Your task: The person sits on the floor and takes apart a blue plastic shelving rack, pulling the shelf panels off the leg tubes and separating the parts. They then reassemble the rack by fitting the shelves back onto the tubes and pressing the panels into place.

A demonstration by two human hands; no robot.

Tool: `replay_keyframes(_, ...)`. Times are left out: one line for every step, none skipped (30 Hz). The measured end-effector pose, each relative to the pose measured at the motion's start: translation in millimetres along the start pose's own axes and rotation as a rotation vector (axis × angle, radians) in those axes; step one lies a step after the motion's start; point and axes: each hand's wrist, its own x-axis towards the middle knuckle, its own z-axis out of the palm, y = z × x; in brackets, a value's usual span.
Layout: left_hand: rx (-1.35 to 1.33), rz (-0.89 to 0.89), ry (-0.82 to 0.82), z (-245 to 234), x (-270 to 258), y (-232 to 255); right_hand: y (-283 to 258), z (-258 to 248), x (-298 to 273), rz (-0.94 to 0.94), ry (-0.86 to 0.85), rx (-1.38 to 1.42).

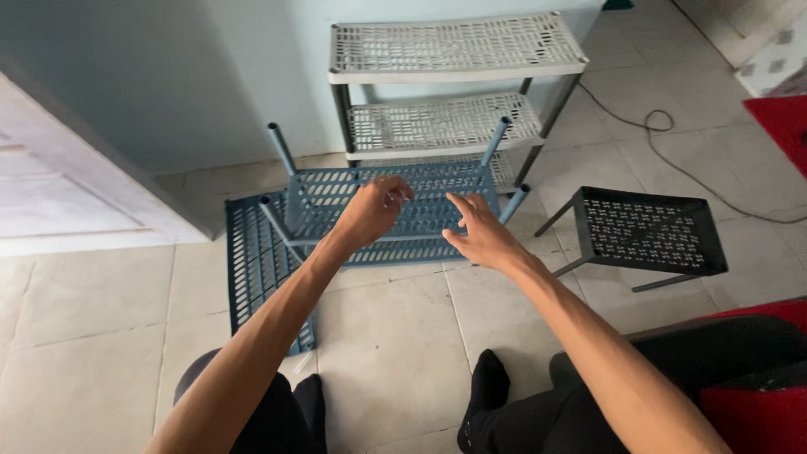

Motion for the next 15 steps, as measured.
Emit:
replay_keyframes(-0.019, 0.031, 0.009, 8, 4, -1, 5, 0, -4, 0.033, 0.0, -0.003)
replay_keyframes(-0.038, 0.061, 0.018, 16, 8, -4, 11, -1, -7, 0.065, -0.001, -0.005)
replay_keyframes(-0.057, 0.093, 0.029, 23, 14, -7, 18, -3, -7, 0.096, 0.001, -0.008)
replay_keyframes(-0.057, 0.065, 0.029, 33, 17, -10, 25, -3, -10, 0.073, 0.023, 0.01)
replay_keyframes(-0.057, 0.038, 0.033, 43, 17, -12, 33, -5, -14, 0.046, 0.046, 0.027)
replay_keyframes(-0.056, 0.01, 0.037, 51, 21, -15, 42, -8, -15, 0.019, 0.069, 0.043)
replay_keyframes(-0.02, 0.042, 0.018, 58, 21, -20, 52, -7, -18, 0.071, 0.052, 0.033)
replay_keyframes(0.016, 0.073, -0.001, 64, 20, -24, 63, -7, -18, 0.123, 0.034, 0.023)
replay_keyframes(0.056, 0.12, -0.014, 67, 27, -26, 73, -11, -14, 0.169, 0.03, 0.009)
replay_keyframes(0.052, 0.076, -0.044, 69, 30, -28, 83, -13, -10, 0.203, 0.008, 0.012)
replay_keyframes(0.044, 0.033, -0.078, 73, 30, -28, 94, -14, -10, 0.243, -0.013, 0.015)
replay_keyframes(0.038, -0.01, -0.113, 78, 31, -29, 105, -13, -8, 0.283, -0.033, 0.018)
replay_keyframes(0.049, -0.014, -0.121, 83, 28, -31, 116, -8, -10, 0.296, -0.007, -0.007)
replay_keyframes(0.06, -0.019, -0.13, 87, 24, -34, 126, -5, -8, 0.309, 0.018, -0.034)
replay_keyframes(0.073, -0.022, -0.129, 87, 25, -36, 134, -5, -3, 0.312, 0.046, -0.064)
